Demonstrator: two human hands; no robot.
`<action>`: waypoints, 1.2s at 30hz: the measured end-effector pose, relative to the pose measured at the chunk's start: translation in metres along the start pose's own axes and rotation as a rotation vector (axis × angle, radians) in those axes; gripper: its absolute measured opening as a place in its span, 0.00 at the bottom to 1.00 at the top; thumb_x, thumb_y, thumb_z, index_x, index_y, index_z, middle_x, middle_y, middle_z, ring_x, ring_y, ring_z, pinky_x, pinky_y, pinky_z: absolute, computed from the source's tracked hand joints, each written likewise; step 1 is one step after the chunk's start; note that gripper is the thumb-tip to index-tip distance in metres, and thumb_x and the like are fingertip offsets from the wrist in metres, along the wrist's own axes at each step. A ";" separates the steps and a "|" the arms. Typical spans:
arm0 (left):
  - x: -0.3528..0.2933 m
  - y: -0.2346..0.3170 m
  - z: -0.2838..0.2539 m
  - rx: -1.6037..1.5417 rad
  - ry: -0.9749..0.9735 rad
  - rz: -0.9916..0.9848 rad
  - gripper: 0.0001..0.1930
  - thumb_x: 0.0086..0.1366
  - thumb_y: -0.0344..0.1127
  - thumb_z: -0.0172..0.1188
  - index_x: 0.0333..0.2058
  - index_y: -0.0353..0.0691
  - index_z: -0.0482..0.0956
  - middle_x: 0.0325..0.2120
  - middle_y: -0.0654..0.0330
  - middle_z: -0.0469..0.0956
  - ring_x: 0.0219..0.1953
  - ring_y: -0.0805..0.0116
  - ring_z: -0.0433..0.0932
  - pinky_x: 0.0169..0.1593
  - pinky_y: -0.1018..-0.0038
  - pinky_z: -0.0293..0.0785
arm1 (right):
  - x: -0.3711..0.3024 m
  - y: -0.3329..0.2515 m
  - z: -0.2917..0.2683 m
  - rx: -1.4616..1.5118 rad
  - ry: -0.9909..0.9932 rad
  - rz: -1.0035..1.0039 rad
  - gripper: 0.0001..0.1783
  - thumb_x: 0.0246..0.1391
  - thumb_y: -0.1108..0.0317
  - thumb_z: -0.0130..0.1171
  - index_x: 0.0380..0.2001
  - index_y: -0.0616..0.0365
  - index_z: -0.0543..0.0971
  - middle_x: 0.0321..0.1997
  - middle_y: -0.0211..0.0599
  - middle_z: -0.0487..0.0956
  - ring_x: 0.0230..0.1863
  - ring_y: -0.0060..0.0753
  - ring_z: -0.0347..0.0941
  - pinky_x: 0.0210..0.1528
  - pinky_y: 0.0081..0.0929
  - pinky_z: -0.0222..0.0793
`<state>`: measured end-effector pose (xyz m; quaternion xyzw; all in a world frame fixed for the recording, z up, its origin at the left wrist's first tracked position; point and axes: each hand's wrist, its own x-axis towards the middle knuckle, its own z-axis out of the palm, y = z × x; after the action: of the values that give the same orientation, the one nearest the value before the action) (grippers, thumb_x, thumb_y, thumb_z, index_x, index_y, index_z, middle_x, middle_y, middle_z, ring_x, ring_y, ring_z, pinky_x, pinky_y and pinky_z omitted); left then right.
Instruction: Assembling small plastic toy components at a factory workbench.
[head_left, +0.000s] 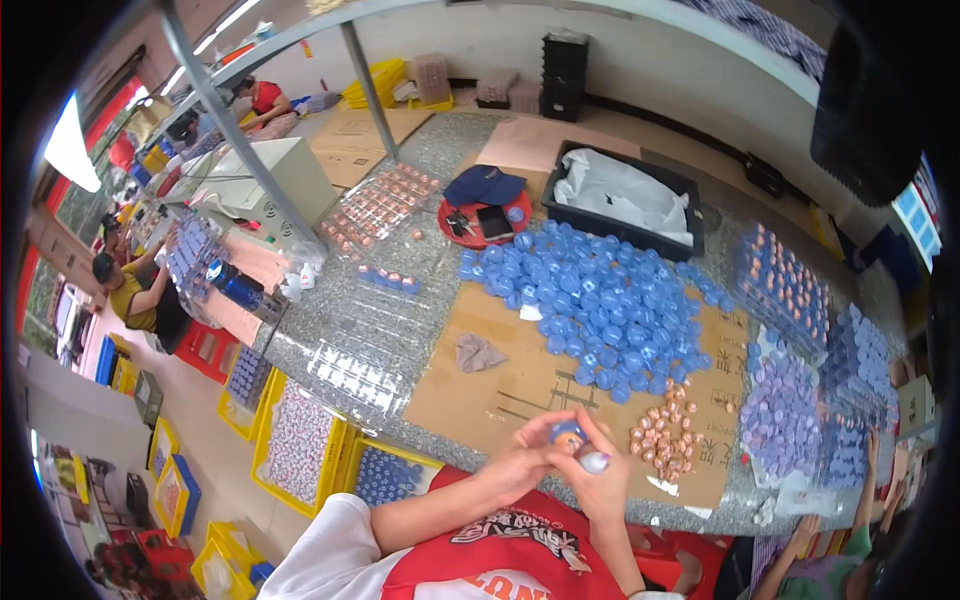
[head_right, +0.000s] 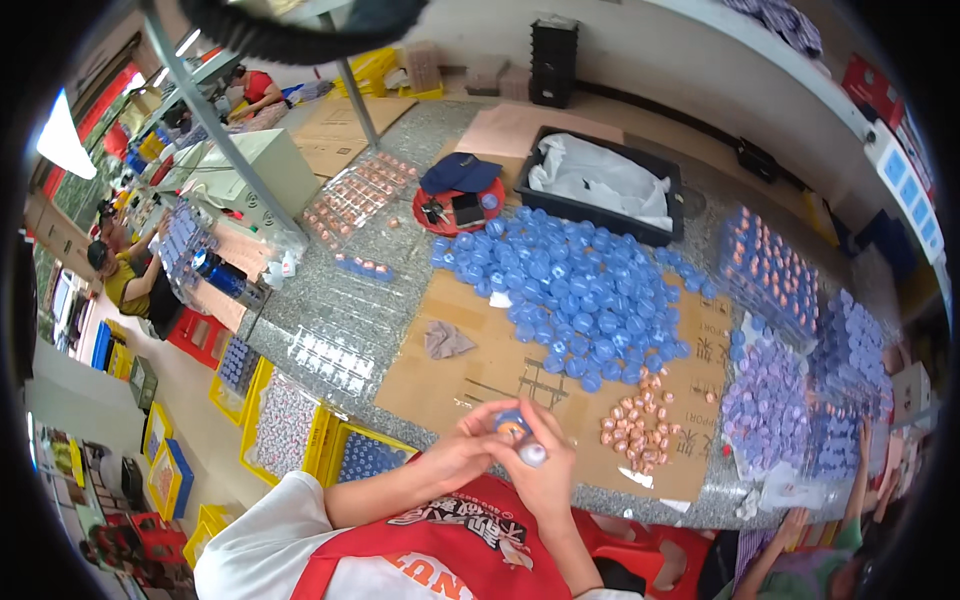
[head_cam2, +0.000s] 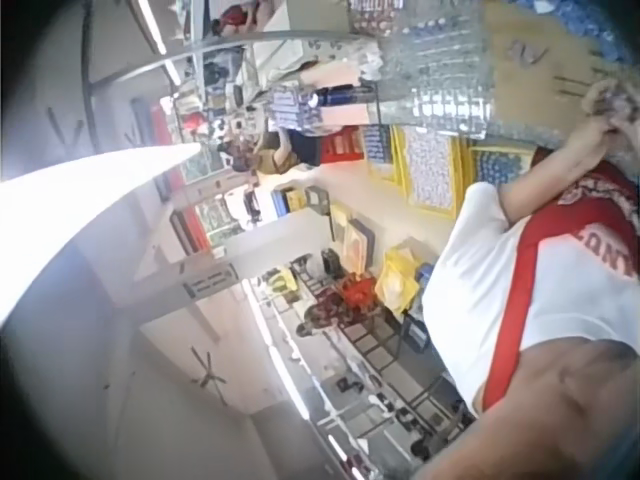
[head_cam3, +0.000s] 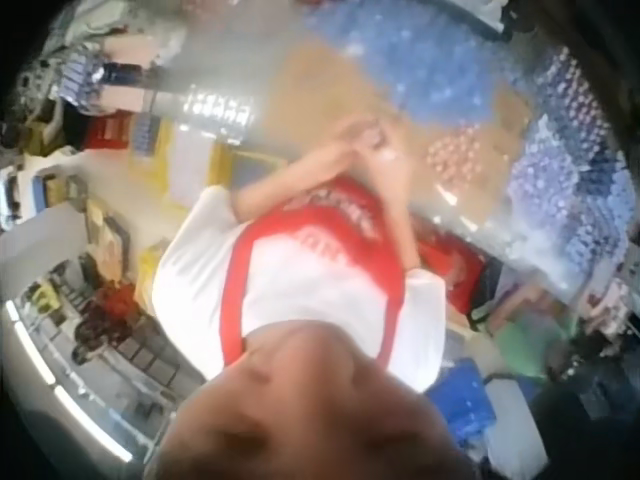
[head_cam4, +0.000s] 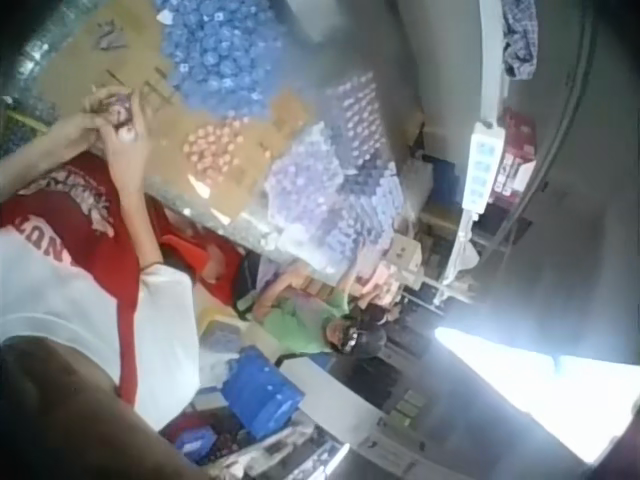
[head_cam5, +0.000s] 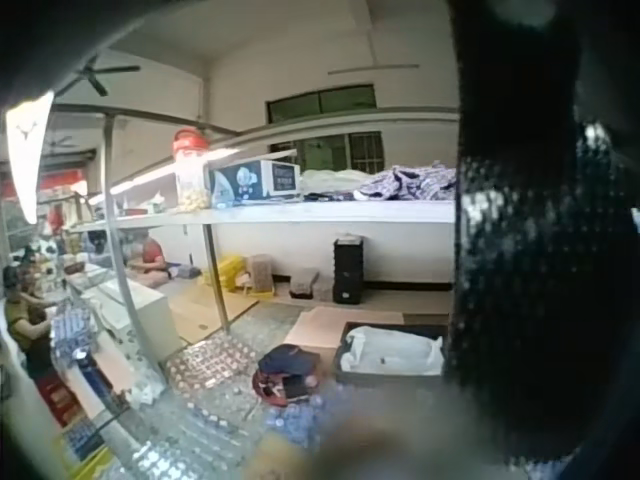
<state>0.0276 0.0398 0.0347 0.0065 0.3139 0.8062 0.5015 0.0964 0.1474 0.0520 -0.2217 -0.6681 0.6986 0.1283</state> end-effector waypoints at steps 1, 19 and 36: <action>0.001 0.001 0.002 0.047 0.059 0.056 0.21 0.55 0.25 0.53 0.49 0.41 0.64 0.43 0.57 0.69 0.44 0.67 0.71 0.49 0.71 0.67 | 0.001 -0.001 0.001 -0.051 -0.024 -0.066 0.32 0.34 0.75 0.66 0.46 0.70 0.68 0.47 0.43 0.70 0.49 0.29 0.66 0.50 0.23 0.62; -0.014 0.007 -0.014 0.195 0.089 0.208 0.21 0.53 0.26 0.56 0.47 0.37 0.64 0.36 0.58 0.72 0.38 0.71 0.72 0.42 0.77 0.71 | -0.005 -0.010 0.017 -0.103 -0.130 -0.009 0.39 0.34 0.67 0.68 0.51 0.65 0.64 0.36 0.36 0.76 0.35 0.17 0.69 0.39 0.17 0.67; -0.017 0.015 -0.051 0.255 0.082 0.208 0.20 0.52 0.22 0.54 0.46 0.36 0.68 0.34 0.60 0.73 0.35 0.74 0.73 0.37 0.79 0.71 | -0.005 0.020 0.058 -0.024 -0.018 0.105 0.30 0.38 0.66 0.64 0.46 0.64 0.69 0.30 0.34 0.75 0.28 0.19 0.71 0.27 0.16 0.67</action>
<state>0.0076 -0.0044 0.0066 0.0697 0.4314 0.8070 0.3972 0.0751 0.0933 0.0336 -0.2518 -0.6648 0.6983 0.0830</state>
